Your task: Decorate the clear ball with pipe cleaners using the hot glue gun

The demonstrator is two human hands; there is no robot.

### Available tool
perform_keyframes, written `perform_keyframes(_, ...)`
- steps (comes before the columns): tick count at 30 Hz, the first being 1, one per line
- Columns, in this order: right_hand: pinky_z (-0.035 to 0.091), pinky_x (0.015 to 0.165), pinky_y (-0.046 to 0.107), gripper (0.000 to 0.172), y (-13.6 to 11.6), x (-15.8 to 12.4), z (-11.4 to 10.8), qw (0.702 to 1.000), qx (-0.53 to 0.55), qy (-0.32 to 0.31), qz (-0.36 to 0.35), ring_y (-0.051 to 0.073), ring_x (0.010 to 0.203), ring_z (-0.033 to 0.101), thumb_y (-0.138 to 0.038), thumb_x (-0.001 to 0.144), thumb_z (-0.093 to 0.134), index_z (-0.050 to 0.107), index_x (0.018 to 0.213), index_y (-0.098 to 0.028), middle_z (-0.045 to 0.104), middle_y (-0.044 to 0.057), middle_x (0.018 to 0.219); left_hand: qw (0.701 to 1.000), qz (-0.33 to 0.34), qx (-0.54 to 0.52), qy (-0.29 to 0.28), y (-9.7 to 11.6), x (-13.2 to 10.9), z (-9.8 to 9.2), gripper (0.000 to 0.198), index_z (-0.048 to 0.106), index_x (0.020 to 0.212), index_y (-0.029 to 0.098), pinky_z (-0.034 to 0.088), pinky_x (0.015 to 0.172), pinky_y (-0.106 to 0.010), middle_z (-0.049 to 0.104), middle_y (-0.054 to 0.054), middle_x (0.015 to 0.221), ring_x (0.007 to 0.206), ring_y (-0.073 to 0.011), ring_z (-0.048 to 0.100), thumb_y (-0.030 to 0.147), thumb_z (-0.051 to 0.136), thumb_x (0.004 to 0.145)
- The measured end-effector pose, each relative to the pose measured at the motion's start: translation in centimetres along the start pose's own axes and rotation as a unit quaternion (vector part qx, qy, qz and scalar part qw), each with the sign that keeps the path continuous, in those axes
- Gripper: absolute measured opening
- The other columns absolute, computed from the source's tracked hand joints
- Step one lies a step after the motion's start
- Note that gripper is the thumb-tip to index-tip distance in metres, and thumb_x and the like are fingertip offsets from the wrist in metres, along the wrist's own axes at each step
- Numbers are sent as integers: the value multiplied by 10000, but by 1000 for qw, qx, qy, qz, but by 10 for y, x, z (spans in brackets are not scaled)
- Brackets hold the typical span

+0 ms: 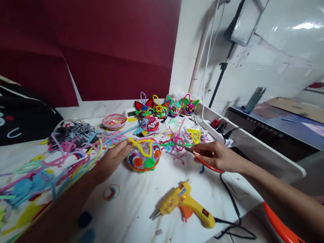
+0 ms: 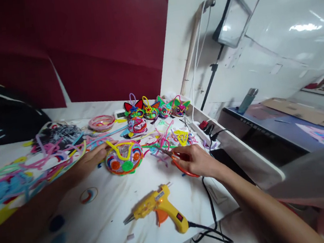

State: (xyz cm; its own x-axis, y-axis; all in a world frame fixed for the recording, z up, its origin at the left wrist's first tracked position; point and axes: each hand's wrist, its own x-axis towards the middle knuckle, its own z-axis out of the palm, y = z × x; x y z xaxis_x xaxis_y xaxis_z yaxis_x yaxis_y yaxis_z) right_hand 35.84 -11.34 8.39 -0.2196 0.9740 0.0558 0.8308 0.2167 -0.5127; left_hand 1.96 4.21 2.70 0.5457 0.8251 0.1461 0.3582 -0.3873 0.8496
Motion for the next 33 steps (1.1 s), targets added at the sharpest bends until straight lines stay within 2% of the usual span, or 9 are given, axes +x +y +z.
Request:
perform_keyframes(3,365,570,231,299,16,-15,11,999,-44,-22,14,120,598,513,-355,891,577,689,1085,-158,643,21,721,999,-36,-35,1,-1,0,4,1077,433,1421,174,399,1118,-449,494,-157,1475,1362,-369,452,904,490,631)
perform_keyframes(5,384,592,232,307,23,-19,18,996,-85,-30,27,132,631,561,-324,871,595,689,1120,-172,679,35,766,997,-68,-32,-1,4,-1,6,1200,387,1453,174,439,1086,-448,444,-178,1511,1379,-397,422,885,618,514)
perform_keyframes(7,400,608,233,297,26,-20,22,992,-116,-36,35,145,669,597,-300,865,596,689,1123,-185,698,43,807,997,-79,-9,-2,11,-4,8,1222,369,1463,188,447,1077,-465,429,-184,1519,1369,-406,435,825,702,474)
perform_keyframes(12,438,680,250,241,27,-17,27,988,-145,-35,26,169,763,628,-255,858,600,695,1073,-202,695,60,913,995,-76,59,33,24,-13,14,1168,323,1484,218,440,1077,-498,452,-177,1502,1356,-385,461,655,800,512)
perform_keyframes(18,461,795,328,219,11,-12,28,983,-180,-6,21,241,901,648,-220,873,580,730,1025,-169,683,119,959,987,-93,102,77,20,-19,24,1167,327,1466,196,419,1085,-520,407,-207,1522,1358,-406,449,647,804,502)
perform_keyframes(20,465,828,341,299,-1,-4,29,986,-163,31,12,254,978,640,-269,903,573,685,1160,-167,677,131,1049,984,-97,118,88,20,-20,28,1140,314,1471,205,415,1084,-527,404,-206,1524,1359,-407,447,646,797,537)
perform_keyframes(24,477,868,346,414,-29,27,35,995,30,96,-25,248,1034,647,-362,897,627,631,1248,-142,678,138,1161,983,-96,116,104,24,-24,36,1105,265,1485,205,457,1041,-512,478,-202,1465,1318,-385,497,624,783,604)
perform_keyframes(29,511,809,324,533,-47,67,55,992,90,79,-27,242,1035,665,-409,825,716,597,1283,-165,696,121,1169,982,-90,121,112,32,-27,42,1080,277,1471,225,480,1007,-506,530,-183,1413,1300,-388,515,614,783,599)
perform_keyframes(33,519,760,318,508,-49,76,66,990,118,75,-23,232,970,673,-343,797,744,608,1249,-155,707,110,1114,978,-99,140,119,29,-26,45,1092,307,1450,207,448,1036,-522,517,-192,1418,1324,-402,485,640,776,564)
